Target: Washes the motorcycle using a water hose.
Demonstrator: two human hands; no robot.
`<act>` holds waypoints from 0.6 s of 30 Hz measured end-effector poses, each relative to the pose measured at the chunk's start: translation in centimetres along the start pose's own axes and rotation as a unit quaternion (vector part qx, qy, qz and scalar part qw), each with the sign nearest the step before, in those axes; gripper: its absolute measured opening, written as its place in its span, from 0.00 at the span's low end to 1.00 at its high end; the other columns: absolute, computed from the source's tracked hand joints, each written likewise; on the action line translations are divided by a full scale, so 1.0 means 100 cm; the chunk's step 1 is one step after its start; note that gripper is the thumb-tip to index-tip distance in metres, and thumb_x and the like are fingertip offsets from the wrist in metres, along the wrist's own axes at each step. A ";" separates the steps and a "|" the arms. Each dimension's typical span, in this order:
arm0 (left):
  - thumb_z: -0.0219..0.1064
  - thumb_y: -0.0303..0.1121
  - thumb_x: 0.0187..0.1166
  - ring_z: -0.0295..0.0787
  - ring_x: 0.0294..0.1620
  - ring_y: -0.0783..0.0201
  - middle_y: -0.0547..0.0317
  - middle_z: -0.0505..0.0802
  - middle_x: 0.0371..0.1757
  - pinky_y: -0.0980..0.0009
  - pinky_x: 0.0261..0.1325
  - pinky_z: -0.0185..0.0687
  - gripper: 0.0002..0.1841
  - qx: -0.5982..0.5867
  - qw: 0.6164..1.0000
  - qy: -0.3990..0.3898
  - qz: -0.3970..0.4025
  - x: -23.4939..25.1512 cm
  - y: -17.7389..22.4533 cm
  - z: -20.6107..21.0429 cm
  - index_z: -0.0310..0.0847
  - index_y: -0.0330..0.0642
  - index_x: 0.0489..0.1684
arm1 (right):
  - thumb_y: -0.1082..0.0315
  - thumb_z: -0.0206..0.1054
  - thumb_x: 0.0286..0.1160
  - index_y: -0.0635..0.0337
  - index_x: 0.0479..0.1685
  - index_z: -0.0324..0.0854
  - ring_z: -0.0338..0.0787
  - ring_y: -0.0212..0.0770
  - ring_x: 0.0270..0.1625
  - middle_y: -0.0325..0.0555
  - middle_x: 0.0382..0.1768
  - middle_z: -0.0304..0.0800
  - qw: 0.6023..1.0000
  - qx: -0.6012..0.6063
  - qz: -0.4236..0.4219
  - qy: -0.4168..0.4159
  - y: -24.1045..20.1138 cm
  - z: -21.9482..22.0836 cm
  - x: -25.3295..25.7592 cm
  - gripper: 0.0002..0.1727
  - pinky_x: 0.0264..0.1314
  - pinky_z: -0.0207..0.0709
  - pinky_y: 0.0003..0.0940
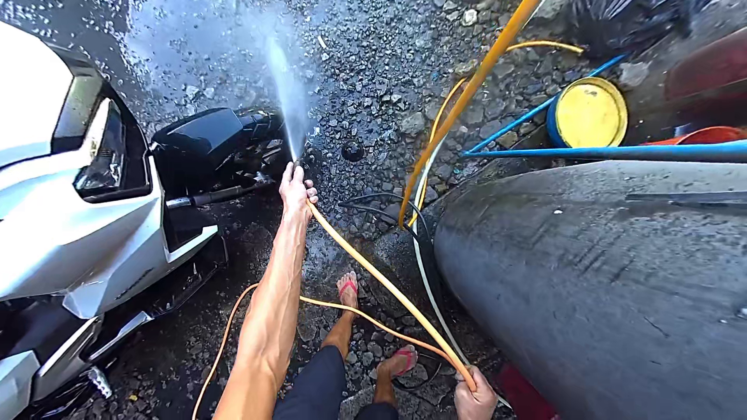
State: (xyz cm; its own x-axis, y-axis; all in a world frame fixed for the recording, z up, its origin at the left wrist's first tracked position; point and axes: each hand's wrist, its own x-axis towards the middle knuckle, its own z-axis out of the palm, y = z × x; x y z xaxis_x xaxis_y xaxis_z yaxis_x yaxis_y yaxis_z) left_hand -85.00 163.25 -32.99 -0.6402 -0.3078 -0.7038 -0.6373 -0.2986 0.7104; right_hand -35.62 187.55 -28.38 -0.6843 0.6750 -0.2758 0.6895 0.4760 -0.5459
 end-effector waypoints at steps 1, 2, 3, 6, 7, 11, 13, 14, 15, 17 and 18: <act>0.53 0.45 0.93 0.65 0.11 0.71 0.62 0.76 0.28 0.78 0.10 0.61 0.24 -0.013 1.000 0.017 0.002 0.002 -0.001 -0.006 0.61 0.67 0.87 | 0.79 0.60 0.58 0.74 0.23 0.81 0.83 0.38 0.26 0.53 0.21 0.83 1.000 -0.002 0.002 0.005 -0.004 0.003 0.001 0.06 0.36 0.76 0.35; 0.53 0.45 0.94 0.65 0.11 0.71 0.62 0.76 0.28 0.78 0.11 0.62 0.24 -0.029 0.999 0.045 0.005 0.005 -0.003 -0.013 0.59 0.66 0.88 | 0.79 0.60 0.59 0.74 0.24 0.81 0.83 0.40 0.27 0.53 0.21 0.83 1.000 0.002 0.006 0.011 -0.009 0.007 0.002 0.06 0.36 0.77 0.37; 0.52 0.45 0.94 0.65 0.12 0.71 0.61 0.75 0.29 0.78 0.11 0.63 0.24 -0.044 0.996 0.076 0.003 0.010 -0.008 -0.021 0.58 0.66 0.88 | 0.79 0.61 0.59 0.74 0.24 0.82 0.83 0.40 0.27 0.53 0.21 0.84 1.000 0.004 0.012 0.020 -0.014 0.011 0.004 0.06 0.36 0.77 0.38; 0.49 0.43 0.95 0.65 0.12 0.71 0.62 0.73 0.28 0.78 0.12 0.63 0.21 -0.066 0.989 0.122 -0.046 0.028 -0.032 -0.038 0.57 0.61 0.85 | 0.79 0.60 0.58 0.73 0.23 0.81 0.82 0.38 0.26 0.51 0.20 0.82 0.999 0.003 0.020 0.035 -0.020 0.017 0.006 0.06 0.35 0.76 0.36; 0.49 0.42 0.95 0.64 0.12 0.72 0.63 0.72 0.27 0.79 0.12 0.63 0.19 -0.069 0.989 0.113 -0.064 0.034 -0.037 -0.040 0.59 0.59 0.81 | 0.79 0.60 0.58 0.73 0.22 0.80 0.81 0.37 0.25 0.51 0.19 0.82 0.999 0.001 0.016 0.032 -0.019 0.017 0.006 0.06 0.34 0.75 0.35; 0.51 0.43 0.94 0.65 0.12 0.72 0.63 0.73 0.27 0.79 0.12 0.64 0.18 -0.085 0.990 0.102 -0.054 0.049 -0.031 -0.044 0.62 0.60 0.79 | 0.78 0.60 0.58 0.72 0.21 0.80 0.82 0.37 0.25 0.51 0.19 0.82 1.000 -0.007 -0.015 0.009 -0.024 0.020 0.003 0.06 0.33 0.76 0.34; 0.49 0.43 0.95 0.65 0.12 0.71 0.62 0.73 0.27 0.79 0.13 0.64 0.17 -0.112 0.982 0.151 -0.022 0.051 -0.030 -0.043 0.61 0.60 0.78 | 0.76 0.60 0.61 0.71 0.21 0.80 0.81 0.35 0.24 0.49 0.19 0.82 0.999 0.000 -0.018 0.031 -0.036 0.028 0.006 0.07 0.32 0.75 0.31; 0.49 0.43 0.95 0.65 0.13 0.71 0.62 0.72 0.28 0.78 0.13 0.64 0.19 -0.129 0.977 0.170 -0.011 0.050 -0.028 -0.042 0.58 0.61 0.81 | 0.76 0.60 0.61 0.71 0.21 0.81 0.80 0.33 0.24 0.48 0.19 0.82 0.999 0.006 -0.017 0.047 -0.042 0.032 0.011 0.08 0.32 0.74 0.28; 0.48 0.44 0.95 0.66 0.13 0.71 0.61 0.72 0.29 0.78 0.13 0.65 0.20 -0.140 0.974 0.180 -0.002 0.049 -0.024 -0.039 0.56 0.62 0.83 | 0.76 0.60 0.62 0.71 0.21 0.81 0.80 0.31 0.24 0.47 0.19 0.82 0.998 0.011 -0.019 0.058 -0.045 0.036 0.015 0.08 0.32 0.73 0.26; 0.47 0.44 0.96 0.67 0.13 0.71 0.60 0.73 0.30 0.78 0.13 0.65 0.22 -0.138 0.973 0.183 0.017 0.047 -0.017 -0.039 0.53 0.64 0.87 | 0.76 0.59 0.61 0.70 0.21 0.81 0.80 0.29 0.24 0.46 0.19 0.82 0.998 0.012 -0.026 0.053 -0.046 0.036 0.018 0.08 0.32 0.73 0.24; 0.47 0.45 0.96 0.67 0.13 0.70 0.60 0.74 0.30 0.77 0.13 0.65 0.23 -0.129 0.974 0.183 0.023 0.047 -0.016 -0.041 0.52 0.64 0.89 | 0.76 0.59 0.60 0.70 0.21 0.81 0.80 0.30 0.24 0.46 0.19 0.83 0.998 0.010 -0.031 0.044 -0.045 0.034 0.017 0.08 0.32 0.73 0.25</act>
State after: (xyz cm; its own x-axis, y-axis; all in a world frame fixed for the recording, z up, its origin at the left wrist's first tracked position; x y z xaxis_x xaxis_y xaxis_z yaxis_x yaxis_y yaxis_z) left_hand -85.24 158.58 -37.44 -0.4399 -0.6140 -0.6554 -0.4519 -0.4792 0.7524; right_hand -40.68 184.60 -29.12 -0.7009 0.6926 -0.1705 0.6415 0.5076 -0.5752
